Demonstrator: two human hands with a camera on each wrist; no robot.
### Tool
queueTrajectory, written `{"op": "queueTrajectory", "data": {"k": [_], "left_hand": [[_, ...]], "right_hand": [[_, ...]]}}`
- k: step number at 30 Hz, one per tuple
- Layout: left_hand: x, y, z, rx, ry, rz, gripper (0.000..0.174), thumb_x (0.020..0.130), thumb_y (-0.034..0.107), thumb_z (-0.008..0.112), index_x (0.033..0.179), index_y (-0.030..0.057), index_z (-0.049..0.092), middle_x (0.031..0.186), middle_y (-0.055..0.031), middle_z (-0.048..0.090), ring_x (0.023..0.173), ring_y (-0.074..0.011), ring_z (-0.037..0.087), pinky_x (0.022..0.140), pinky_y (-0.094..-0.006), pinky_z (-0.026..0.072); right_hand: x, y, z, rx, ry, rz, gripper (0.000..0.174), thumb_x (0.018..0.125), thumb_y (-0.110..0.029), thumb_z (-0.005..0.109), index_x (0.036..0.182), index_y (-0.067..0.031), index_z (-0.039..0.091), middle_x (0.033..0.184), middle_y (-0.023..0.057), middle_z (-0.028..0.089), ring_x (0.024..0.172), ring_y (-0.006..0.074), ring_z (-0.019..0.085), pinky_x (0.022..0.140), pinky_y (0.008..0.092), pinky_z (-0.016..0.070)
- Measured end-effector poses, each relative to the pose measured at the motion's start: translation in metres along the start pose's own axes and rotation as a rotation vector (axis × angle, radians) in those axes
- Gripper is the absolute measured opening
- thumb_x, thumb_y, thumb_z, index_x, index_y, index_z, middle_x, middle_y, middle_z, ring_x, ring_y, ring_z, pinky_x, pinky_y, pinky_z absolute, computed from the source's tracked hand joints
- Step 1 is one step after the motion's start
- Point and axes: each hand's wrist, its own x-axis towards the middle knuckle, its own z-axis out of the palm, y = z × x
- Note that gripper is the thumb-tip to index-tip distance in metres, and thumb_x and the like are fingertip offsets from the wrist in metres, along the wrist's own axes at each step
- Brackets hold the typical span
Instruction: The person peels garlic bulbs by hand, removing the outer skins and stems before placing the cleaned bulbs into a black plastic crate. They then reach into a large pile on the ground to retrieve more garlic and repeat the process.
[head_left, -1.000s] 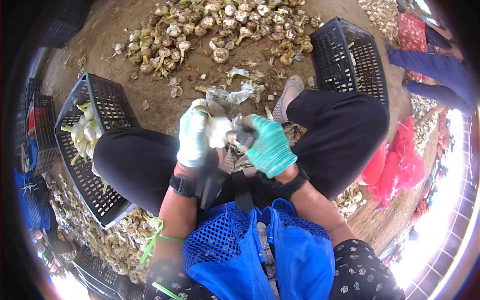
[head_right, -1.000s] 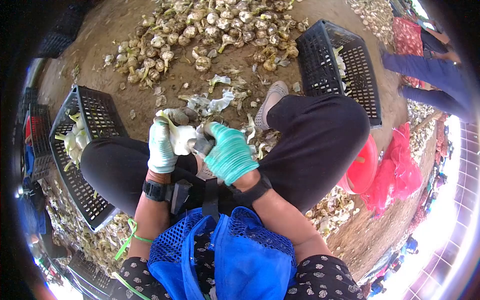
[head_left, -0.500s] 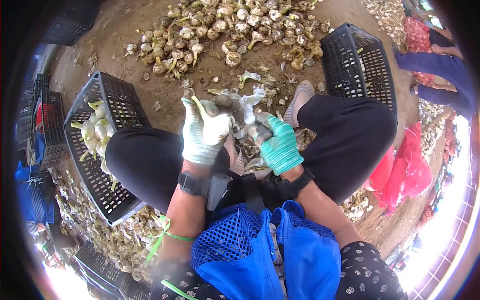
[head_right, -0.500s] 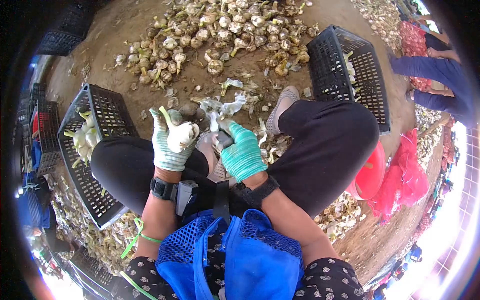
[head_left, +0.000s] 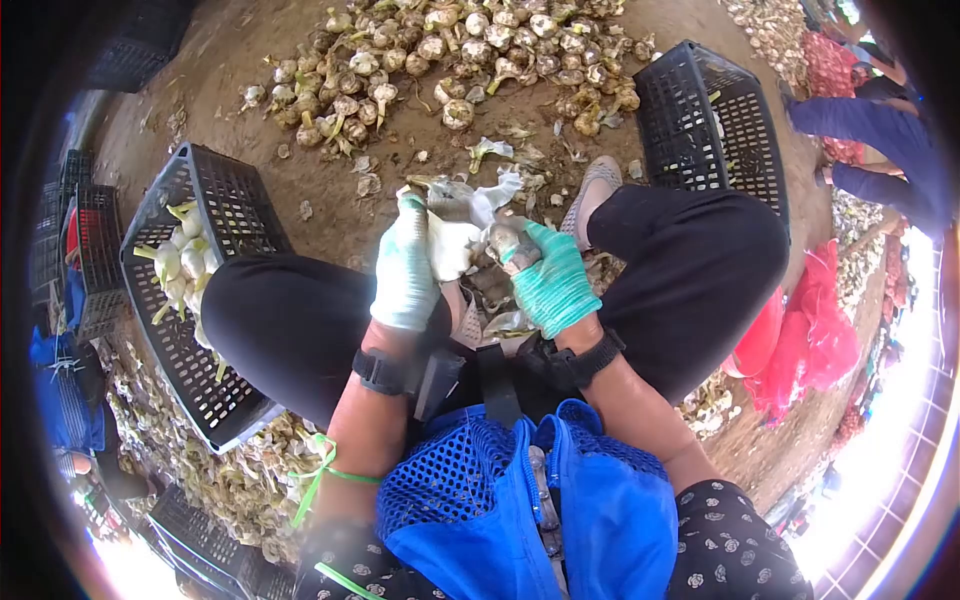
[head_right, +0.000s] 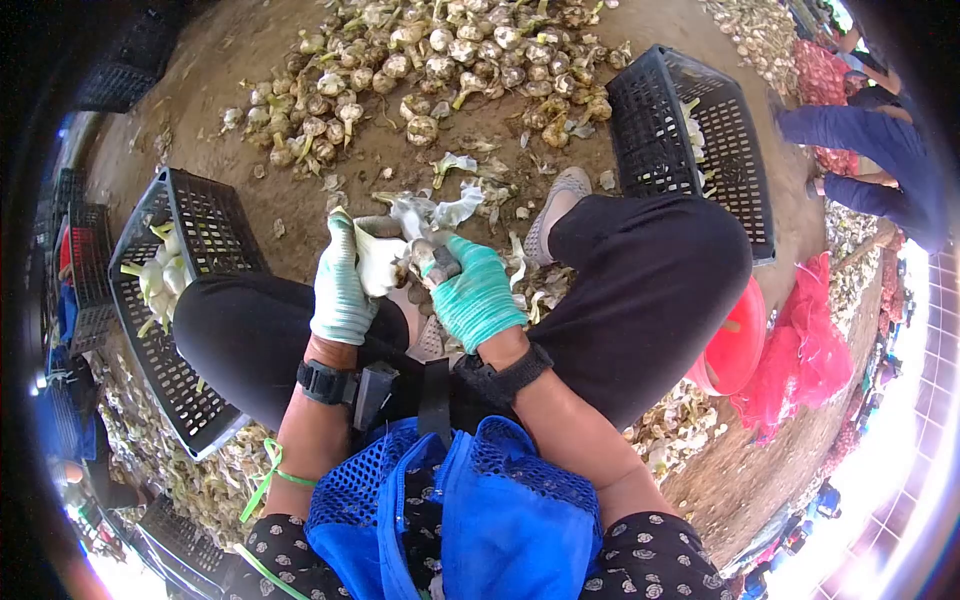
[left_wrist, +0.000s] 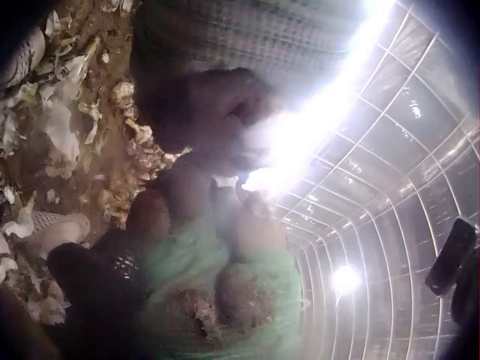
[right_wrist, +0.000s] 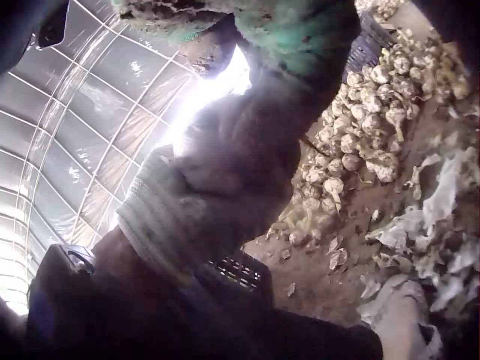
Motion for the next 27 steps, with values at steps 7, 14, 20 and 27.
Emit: {"op": "queueTrajectory", "data": {"k": [7,14,20,27], "left_hand": [[-0.002,-0.008,0.005,0.376,-0.027,0.393,0.045,0.086,0.038,0.035,0.090,-0.0034,0.054,0.077,-0.0082,0.058,0.066,-0.0128,0.055,0.059,-0.0223,0.0443],[-0.003,-0.004,0.001,0.249,-0.033,0.192,0.044,0.086,0.037,0.036,0.088,-0.0027,0.055,0.073,-0.0086,0.058,0.063,-0.0131,0.056,0.059,-0.0225,0.0444],[-0.003,-0.004,0.003,0.184,0.033,0.170,0.048,0.085,0.042,0.035,0.089,-0.0024,0.054,0.072,-0.0089,0.059,0.062,-0.0138,0.056,0.055,-0.0228,0.0449],[0.008,-0.003,-0.010,-0.340,0.101,-0.040,0.056,0.079,0.055,0.036,0.092,0.0016,0.049,0.071,-0.0098,0.056,0.059,-0.0208,0.055,0.046,-0.0293,0.0418]], "right_hand": [[0.004,0.003,0.011,-0.340,0.031,-0.092,0.031,0.066,-0.012,0.058,0.094,0.0013,0.055,0.076,0.0211,0.056,0.072,0.0310,0.056,0.064,0.0360,0.0443],[0.000,0.009,0.012,-0.268,0.028,-0.139,0.028,0.069,-0.014,0.056,0.093,0.0009,0.056,0.078,0.0209,0.057,0.073,0.0327,0.055,0.064,0.0365,0.0438],[-0.003,-0.003,0.014,-0.045,0.076,-0.134,0.021,0.074,-0.011,0.053,0.090,0.0018,0.057,0.073,0.0196,0.057,0.065,0.0314,0.055,0.058,0.0341,0.0423],[0.005,0.013,0.012,-0.204,0.028,0.034,0.023,0.073,-0.005,0.052,0.094,0.0012,0.056,0.070,0.0155,0.058,0.061,0.0195,0.054,0.057,0.0290,0.0419]]}}
